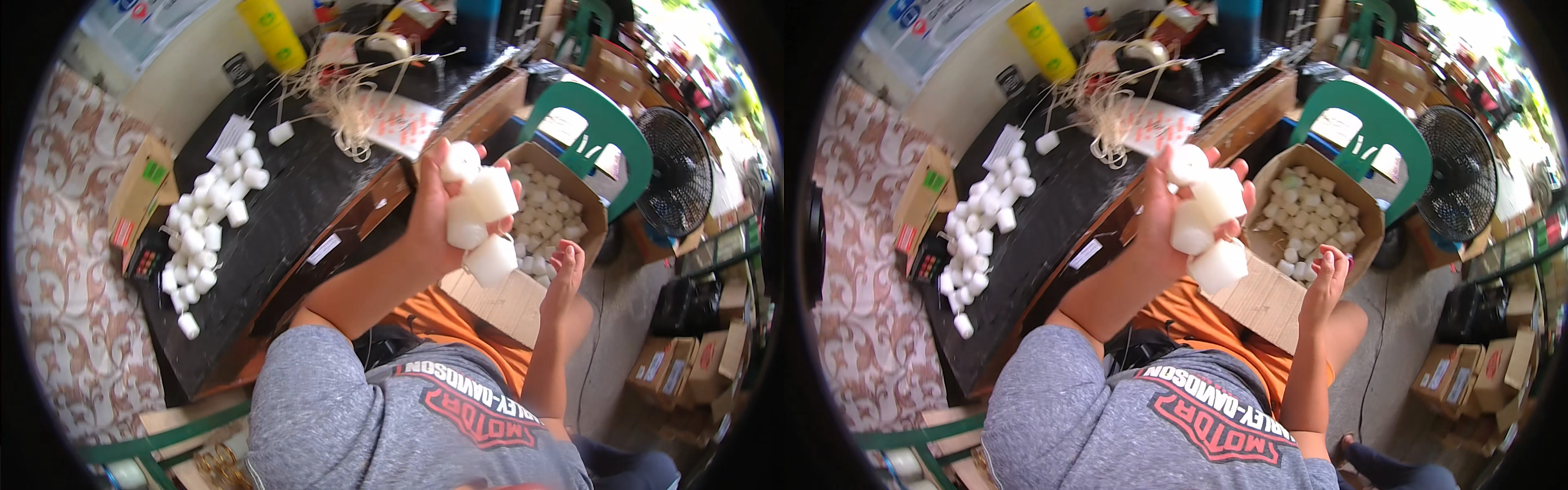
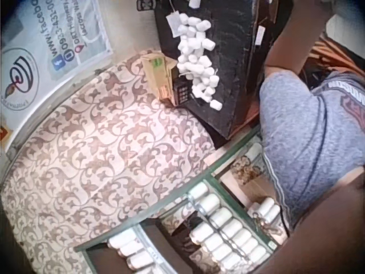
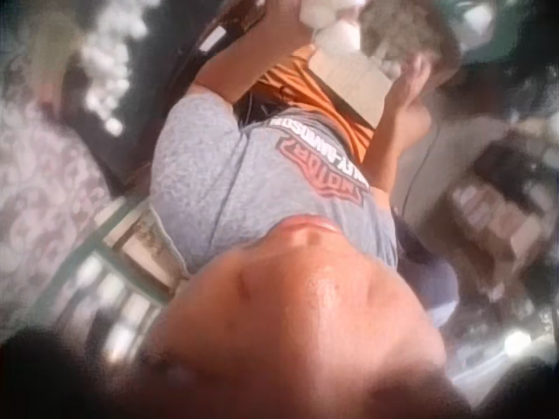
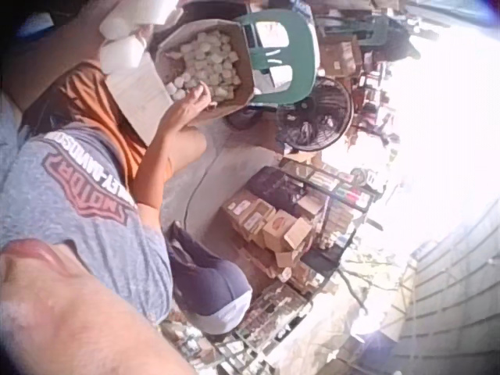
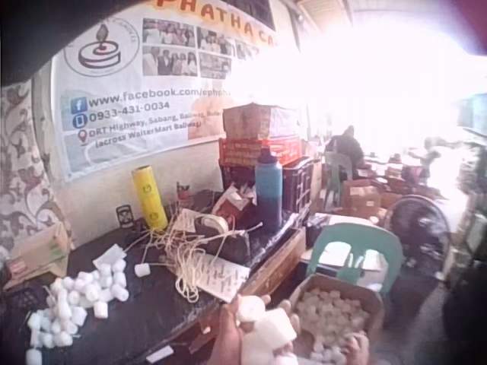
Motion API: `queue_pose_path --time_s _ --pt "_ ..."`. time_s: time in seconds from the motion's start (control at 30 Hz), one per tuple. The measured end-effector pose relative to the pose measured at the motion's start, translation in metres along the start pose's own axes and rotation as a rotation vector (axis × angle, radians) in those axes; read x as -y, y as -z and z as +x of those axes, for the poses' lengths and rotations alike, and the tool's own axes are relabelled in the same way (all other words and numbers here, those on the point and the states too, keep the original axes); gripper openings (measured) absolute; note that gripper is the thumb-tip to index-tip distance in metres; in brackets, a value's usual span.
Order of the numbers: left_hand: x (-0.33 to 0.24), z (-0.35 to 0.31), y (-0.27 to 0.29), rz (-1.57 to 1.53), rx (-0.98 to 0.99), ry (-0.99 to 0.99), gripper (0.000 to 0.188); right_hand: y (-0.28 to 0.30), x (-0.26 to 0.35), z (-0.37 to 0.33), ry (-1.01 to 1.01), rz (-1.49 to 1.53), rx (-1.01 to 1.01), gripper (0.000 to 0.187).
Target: The person sits cross-legged on a chair and threads small white cylindrical objects onto a string using both hands. They pick up the objects from a cardboard box on their lap, insert the string through the center, and occasionally use scissors to cut the string. The assembled strings are placed on a nearby table.
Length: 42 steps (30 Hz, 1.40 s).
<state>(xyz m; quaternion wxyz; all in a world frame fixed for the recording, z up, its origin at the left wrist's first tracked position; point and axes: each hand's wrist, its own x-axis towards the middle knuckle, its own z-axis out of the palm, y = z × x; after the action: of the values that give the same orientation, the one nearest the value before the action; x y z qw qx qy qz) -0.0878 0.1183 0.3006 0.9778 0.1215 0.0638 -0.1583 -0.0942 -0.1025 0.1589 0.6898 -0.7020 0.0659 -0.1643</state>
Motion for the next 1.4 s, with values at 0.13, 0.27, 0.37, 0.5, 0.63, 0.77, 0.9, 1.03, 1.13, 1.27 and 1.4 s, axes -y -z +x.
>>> queue_pose_path --time_s 0.13,0.27,0.37,0.5,0.63,0.77,0.9,1.03,1.13,1.27,1.4 --pt "-0.074 -0.042 -0.021 0.15 0.064 -0.296 0.041 -0.039 0.013 -0.006 0.258 -0.183 0.232 0.021" --pt "-0.174 -0.075 -0.018 0.246 0.037 -0.562 0.041 -0.053 0.0 -0.016 0.286 -0.353 0.392 0.02" --pt "-0.247 -0.099 0.003 0.404 -0.167 -0.626 0.053 -0.051 -0.033 -0.023 0.115 -0.454 0.48 0.016" --pt "-0.331 -0.124 0.051 0.606 -0.521 -0.561 0.056 -0.035 -0.065 -0.031 0.119 -0.666 0.591 0.018" --pt "-0.402 -0.127 0.117 0.661 -0.762 -0.704 0.041 -0.02 -0.082 -0.031 0.096 -0.73 0.599 0.017" --pt "-0.417 -0.118 0.155 0.94 -0.954 -0.958 0.036 -0.014 -0.078 -0.031 0.005 -0.694 0.579 0.016" --pt "-0.398 -0.111 0.147 1.593 -1.21 -1.04 0.037 -0.006 -0.077 -0.031 0.13 -0.738 0.601 0.015" --pt "-0.381 -0.103 0.152 2.353 -1.307 -1.126 0.027 0.001 -0.08 -0.035 0.16 -0.676 0.576 0.015" --pt "-0.346 -0.091 0.141 2.574 -1.399 -1.001 0.019 0.003 -0.076 -0.04 0.145 -0.642 0.545 0.015" --pt "-0.35 -0.092 0.155 2.617 -1.453 -0.979 0.017 0.009 -0.087 -0.037 0.184 -0.657 0.544 0.015" --pt "-0.324 -0.074 0.118 2.572 -1.103 -1.581 0.017 0.026 -0.09 -0.015 0.246 -0.872 0.391 0.018"
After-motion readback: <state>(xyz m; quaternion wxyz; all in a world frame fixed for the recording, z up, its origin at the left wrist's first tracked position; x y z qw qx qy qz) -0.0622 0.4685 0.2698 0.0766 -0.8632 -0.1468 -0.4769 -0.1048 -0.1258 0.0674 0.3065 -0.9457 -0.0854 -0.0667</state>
